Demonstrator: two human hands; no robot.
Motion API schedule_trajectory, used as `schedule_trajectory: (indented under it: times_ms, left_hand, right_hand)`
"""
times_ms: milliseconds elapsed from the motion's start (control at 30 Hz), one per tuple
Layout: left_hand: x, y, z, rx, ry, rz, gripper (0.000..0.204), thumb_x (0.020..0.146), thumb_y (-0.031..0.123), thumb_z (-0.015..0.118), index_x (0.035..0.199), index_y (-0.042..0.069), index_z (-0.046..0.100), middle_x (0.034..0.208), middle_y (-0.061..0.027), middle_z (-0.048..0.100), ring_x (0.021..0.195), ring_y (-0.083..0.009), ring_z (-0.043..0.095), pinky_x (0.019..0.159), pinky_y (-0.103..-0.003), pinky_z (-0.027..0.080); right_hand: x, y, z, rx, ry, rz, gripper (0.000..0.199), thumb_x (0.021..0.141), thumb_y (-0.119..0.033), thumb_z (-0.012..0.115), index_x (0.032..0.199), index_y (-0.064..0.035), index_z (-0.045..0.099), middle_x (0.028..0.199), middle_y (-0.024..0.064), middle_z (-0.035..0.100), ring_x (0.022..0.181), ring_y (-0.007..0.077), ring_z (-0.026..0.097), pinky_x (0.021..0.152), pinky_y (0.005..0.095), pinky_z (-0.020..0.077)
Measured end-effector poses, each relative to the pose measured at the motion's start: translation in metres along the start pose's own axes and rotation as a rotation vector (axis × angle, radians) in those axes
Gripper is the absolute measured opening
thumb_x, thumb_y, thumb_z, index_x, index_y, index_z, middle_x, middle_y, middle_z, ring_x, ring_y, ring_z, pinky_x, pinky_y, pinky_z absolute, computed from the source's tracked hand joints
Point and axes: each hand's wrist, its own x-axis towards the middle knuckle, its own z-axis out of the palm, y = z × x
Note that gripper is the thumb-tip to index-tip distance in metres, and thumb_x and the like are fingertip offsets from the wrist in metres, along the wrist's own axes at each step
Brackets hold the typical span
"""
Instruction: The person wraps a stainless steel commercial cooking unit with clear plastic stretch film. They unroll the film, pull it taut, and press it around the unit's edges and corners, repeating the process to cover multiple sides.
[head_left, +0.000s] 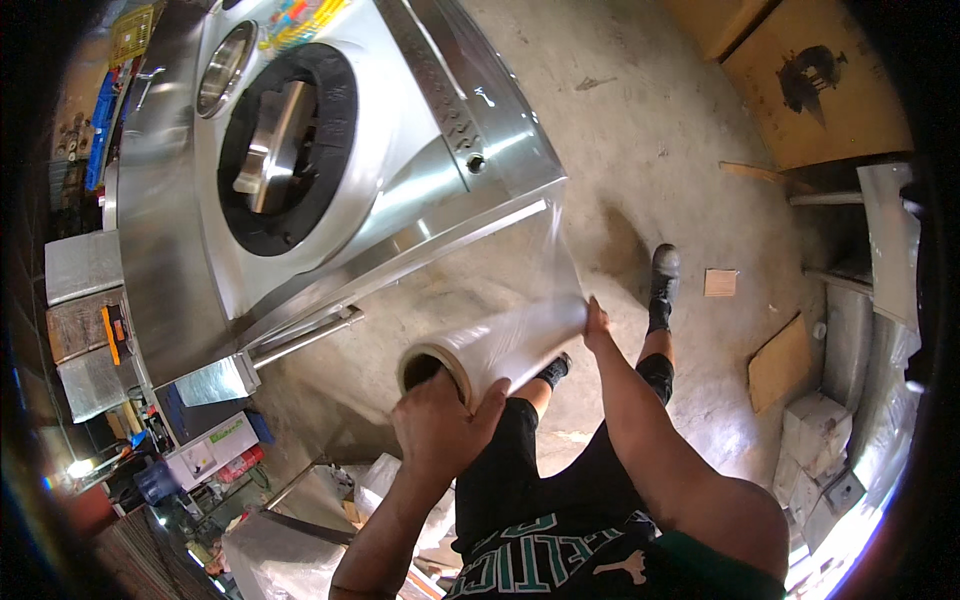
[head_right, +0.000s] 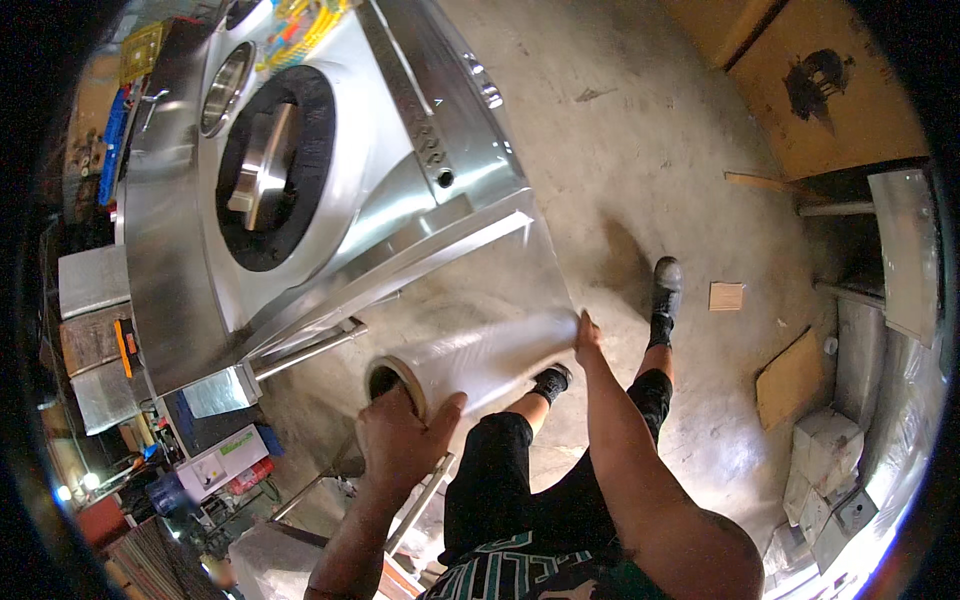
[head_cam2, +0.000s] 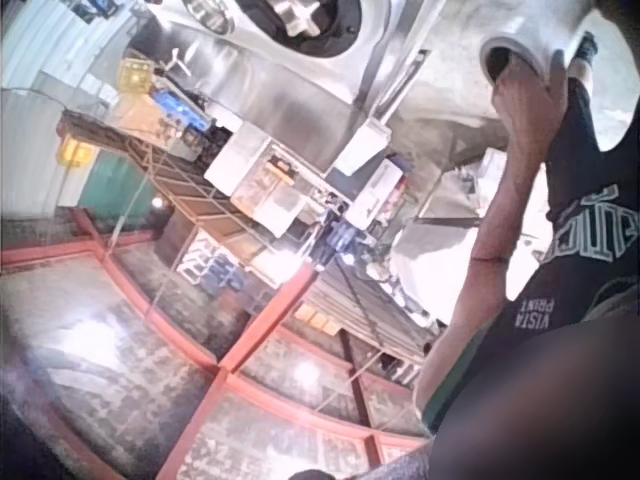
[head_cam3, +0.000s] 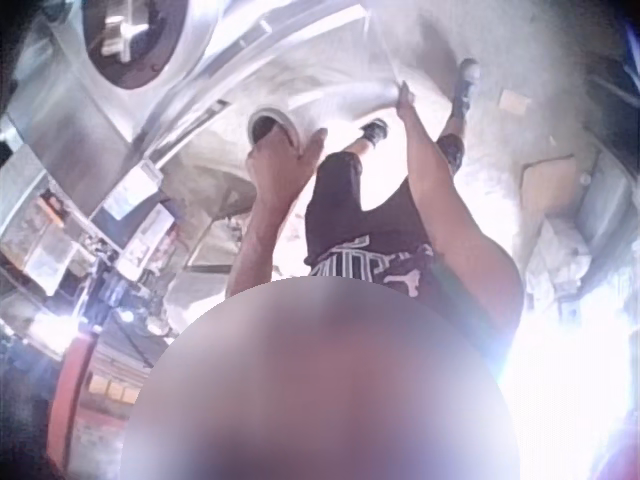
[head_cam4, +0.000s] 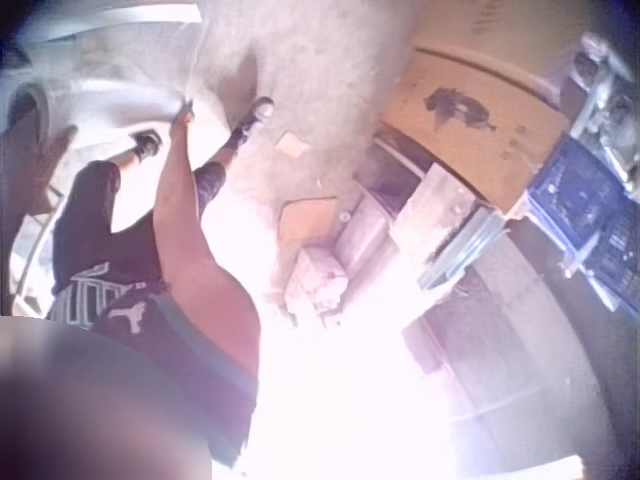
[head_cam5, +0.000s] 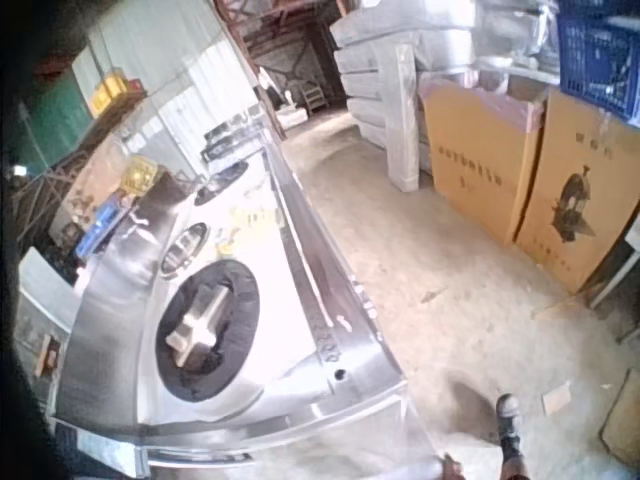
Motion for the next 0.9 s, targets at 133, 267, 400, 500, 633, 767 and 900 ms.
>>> schedule_trajectory:
  times_ms: [133,267,400,500,633,767,900]
  left_hand:
    - [-0.046,-0.028,-0.023,-0.016,-0.087,-0.198,0.049,0.086,0.047,0.075,0.081,-0.002,0.068,0.073,-0.0256,0.069,0.071,-0.0453,0.070,0.067,-0.052,0.056]
    - [-0.082,-0.060,-0.033,-0.147,-0.126,-0.285,0.054,0.088,0.050,0.073,0.080,-0.003,0.067,0.071,-0.0258,0.068,0.071,-0.0462,0.069,0.065,-0.054,0.054]
    - [-0.108,-0.064,-0.034,-0.047,-0.091,-0.168,0.058,0.090,0.056,0.068,0.073,0.000,0.063,0.068,-0.0240,0.066,0.067,-0.0459,0.068,0.064,-0.055,0.053]
    - [-0.115,-0.055,-0.045,-0.091,-0.073,-0.135,0.059,0.092,0.055,0.067,0.073,-0.001,0.063,0.067,-0.0248,0.064,0.069,-0.0459,0.067,0.063,-0.055,0.051]
    - [-0.103,-0.059,-0.075,-0.142,-0.099,-0.001,0.055,0.090,0.051,0.067,0.073,-0.002,0.066,0.070,-0.0249,0.066,0.071,-0.0442,0.068,0.067,-0.052,0.055]
    - [-0.090,-0.100,-0.099,-0.105,-0.258,0.189,0.057,0.089,0.052,0.067,0.075,-0.003,0.068,0.071,-0.0253,0.067,0.071,-0.0434,0.069,0.067,-0.051,0.056]
    - [-0.069,-0.169,-0.127,-0.118,-0.328,0.275,0.063,0.090,0.054,0.066,0.069,-0.005,0.066,0.065,-0.0263,0.064,0.064,-0.0427,0.068,0.062,-0.051,0.054]
  right_hand:
    - [-0.034,0.037,-0.073,-0.231,0.034,0.092,0.073,0.095,-0.067,0.054,0.122,-0.0003,0.064,0.118,0.0153,0.066,0.103,0.0263,0.061,0.090,0.0446,0.0491]
    - [-0.040,0.059,-0.121,-0.234,-0.018,0.179,0.080,0.096,-0.064,0.053,0.142,0.0013,0.046,0.138,0.0181,0.053,0.122,0.0348,0.053,0.101,0.0506,0.0463]
    - [-0.062,0.055,-0.130,-0.173,-0.050,0.182,0.060,0.105,-0.053,0.043,0.126,0.0015,0.058,0.113,0.0161,0.065,0.099,0.0343,0.066,0.084,0.0509,0.0561]
    - [-0.096,0.030,-0.143,-0.049,-0.158,0.175,0.075,0.103,-0.065,0.035,0.124,0.0018,0.063,0.109,0.0129,0.069,0.099,0.0306,0.069,0.090,0.0480,0.0563]
    - [-0.143,0.019,-0.164,0.060,-0.101,0.127,0.081,0.102,-0.067,0.031,0.135,0.0019,0.059,0.131,0.0144,0.067,0.120,0.0317,0.064,0.105,0.0462,0.0501]
    - [-0.193,0.063,-0.172,0.146,-0.132,0.059,0.080,0.103,-0.065,0.029,0.140,0.0021,0.054,0.138,0.0153,0.062,0.127,0.0311,0.060,0.109,0.0463,0.0477]
    - [-0.247,0.124,-0.134,0.196,0.105,-0.039,0.070,0.104,-0.061,0.039,0.135,-0.0013,0.056,0.126,0.0135,0.066,0.117,0.0288,0.064,0.098,0.0440,0.0547]
